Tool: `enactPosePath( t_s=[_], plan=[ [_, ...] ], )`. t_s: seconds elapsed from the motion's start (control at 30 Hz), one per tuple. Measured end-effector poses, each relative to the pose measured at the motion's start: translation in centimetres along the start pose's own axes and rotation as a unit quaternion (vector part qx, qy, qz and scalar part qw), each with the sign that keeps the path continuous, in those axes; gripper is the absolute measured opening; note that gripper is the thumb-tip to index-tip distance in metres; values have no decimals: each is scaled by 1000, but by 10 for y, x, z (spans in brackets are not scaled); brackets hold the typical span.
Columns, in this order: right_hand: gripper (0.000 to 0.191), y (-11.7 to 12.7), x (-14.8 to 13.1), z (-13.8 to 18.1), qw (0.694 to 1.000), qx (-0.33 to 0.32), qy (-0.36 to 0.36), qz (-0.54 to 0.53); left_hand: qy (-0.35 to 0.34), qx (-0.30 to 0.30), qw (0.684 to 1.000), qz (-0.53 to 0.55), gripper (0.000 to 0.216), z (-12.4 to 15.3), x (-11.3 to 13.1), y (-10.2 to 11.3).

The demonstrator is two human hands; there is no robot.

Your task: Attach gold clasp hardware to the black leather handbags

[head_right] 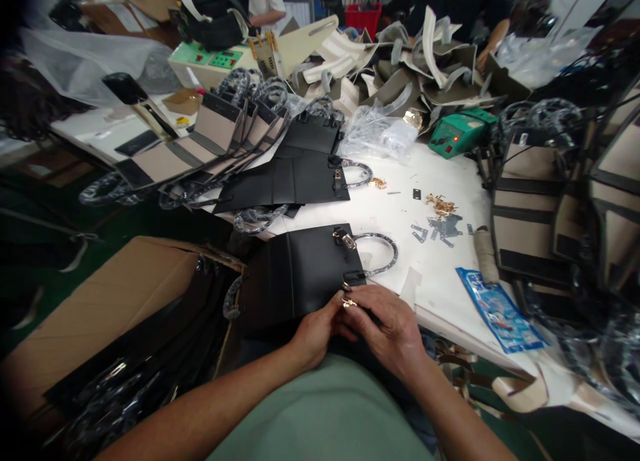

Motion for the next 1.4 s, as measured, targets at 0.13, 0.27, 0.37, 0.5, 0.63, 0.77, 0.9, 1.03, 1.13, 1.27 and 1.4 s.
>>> enactPosePath(
  t_s=[0.13, 0.27, 0.37, 0.5, 0.63, 0.77, 0.9, 1.03, 1.13, 1.27, 1.4],
  plan=[
    [20, -6, -4, -2, 993, -110, 30, -17, 27, -33, 993, 110, 53, -3, -2, -8],
    [19, -12, -7, 1, 979, -199, 43, 2, 79, -54, 981, 171, 58, -5, -8, -16],
    [24, -16, -8, 4, 969, -245, 44, -5, 99, -21, 978, 180, 54, -5, -12, -11],
    [21, -12, 8, 4, 961, -254, -52, -98, 90, 1, 987, 132, 45, -2, -13, -5],
    [19, 12, 40, -9, 982, -109, -133, -81, 61, -6, 997, 39, 52, 1, -5, -5],
    [22, 16, 51, -19, 992, -68, -107, 4, 54, 73, 996, -25, 56, 4, -1, 8],
    [23, 2, 54, -21, 988, -122, -72, 65, 39, 71, 994, -69, 54, 5, 3, 8],
    [23, -2, 53, -20, 980, -149, -47, 126, 33, 58, 992, -107, 51, 5, 4, 8],
    [25, -4, 48, -22, 970, -173, -15, 169, 31, 61, 991, -115, 48, 5, 4, 10],
    [27, -11, 38, -26, 943, -227, 39, 240, 36, 60, 990, -122, 47, 5, 4, 10],
    [27, -21, 29, -32, 909, -276, 70, 304, 48, 66, 987, -140, 47, 6, 5, 12]
  ],
)
Point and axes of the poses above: each hand's wrist, its own z-axis away from the middle knuckle, its own y-axis out of the back of the hand, x = y × z, the point moved 9 cm from there along -z, towards the middle knuckle, and after that the axes turned 1 degree about -y, right-handed, at the moved point
